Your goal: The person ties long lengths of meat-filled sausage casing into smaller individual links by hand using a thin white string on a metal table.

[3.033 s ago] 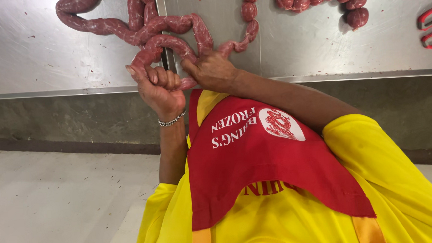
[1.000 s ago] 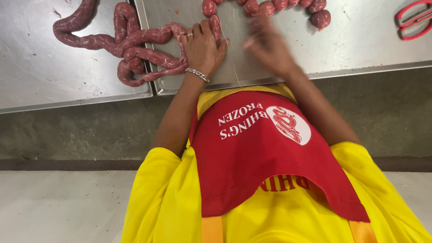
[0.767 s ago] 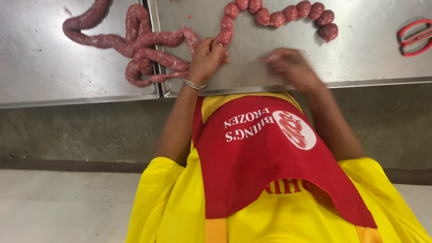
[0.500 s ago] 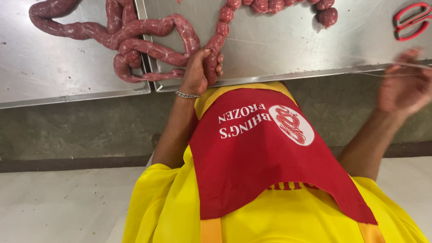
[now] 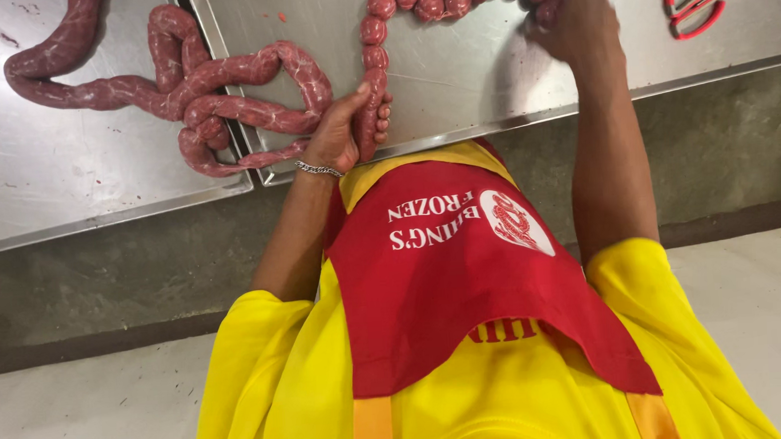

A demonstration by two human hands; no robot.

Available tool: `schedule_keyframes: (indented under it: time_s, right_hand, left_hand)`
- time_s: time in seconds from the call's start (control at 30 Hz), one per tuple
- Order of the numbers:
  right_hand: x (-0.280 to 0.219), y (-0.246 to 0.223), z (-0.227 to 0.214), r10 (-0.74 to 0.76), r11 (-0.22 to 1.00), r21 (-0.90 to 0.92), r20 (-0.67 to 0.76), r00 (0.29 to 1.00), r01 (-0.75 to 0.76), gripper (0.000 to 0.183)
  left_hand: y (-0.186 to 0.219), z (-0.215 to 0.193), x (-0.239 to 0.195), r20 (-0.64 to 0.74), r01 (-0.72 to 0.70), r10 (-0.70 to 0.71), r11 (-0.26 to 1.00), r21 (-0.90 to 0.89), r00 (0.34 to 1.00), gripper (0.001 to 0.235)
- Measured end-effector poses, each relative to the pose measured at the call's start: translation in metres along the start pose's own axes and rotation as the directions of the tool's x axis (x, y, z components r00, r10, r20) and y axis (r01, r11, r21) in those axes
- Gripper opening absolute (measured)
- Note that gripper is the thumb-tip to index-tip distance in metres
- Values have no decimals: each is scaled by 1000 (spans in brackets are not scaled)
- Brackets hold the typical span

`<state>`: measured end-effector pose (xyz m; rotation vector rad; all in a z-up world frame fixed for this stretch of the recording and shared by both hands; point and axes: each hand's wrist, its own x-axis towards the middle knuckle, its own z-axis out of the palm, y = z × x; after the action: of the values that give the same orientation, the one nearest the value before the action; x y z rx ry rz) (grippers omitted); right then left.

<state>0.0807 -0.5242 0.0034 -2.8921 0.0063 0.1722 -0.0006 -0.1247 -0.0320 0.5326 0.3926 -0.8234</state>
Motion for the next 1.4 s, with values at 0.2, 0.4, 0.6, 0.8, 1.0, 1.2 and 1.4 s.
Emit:
schedule_keyframes:
  time_s: [0.2,0.4,0.6,0.8,1.0,1.2,1.4]
  right_hand:
    - [68,14,3,160,987,-72,291,943,-145,22]
    - [51,11,16,6,986,-165,148,989,19,48]
    - [31,-202,69,-529,768,-239,288,798,595,14]
    - [-76,-173,-15,-469,827,464,257,845,318,66]
    - [-113,36,-79,74,20,997,70,995,-72,13]
    - [-191,49,-90,495,-88,989,148,856,-119,20]
    - [-267,72,-67,-47,563,643,653,756,-520,20]
  left_hand:
    - [-18,-9,20,-132,-139,155,983,124,979,38]
    - [-17,3,32,-133,-283,302,948,145,944,38]
    - [-18,1,37,-264,-219,329,902,372,907,39]
    - [-12,6,37,-248,-209,428,771,601,869,35]
    - [-4,14,32,-310,-115,294,867,486,904,43]
    - [5,-4,39,-202,-21,86,952,306,976,33]
    - [24,-22,37,-81,133,-131,991,11,988,28]
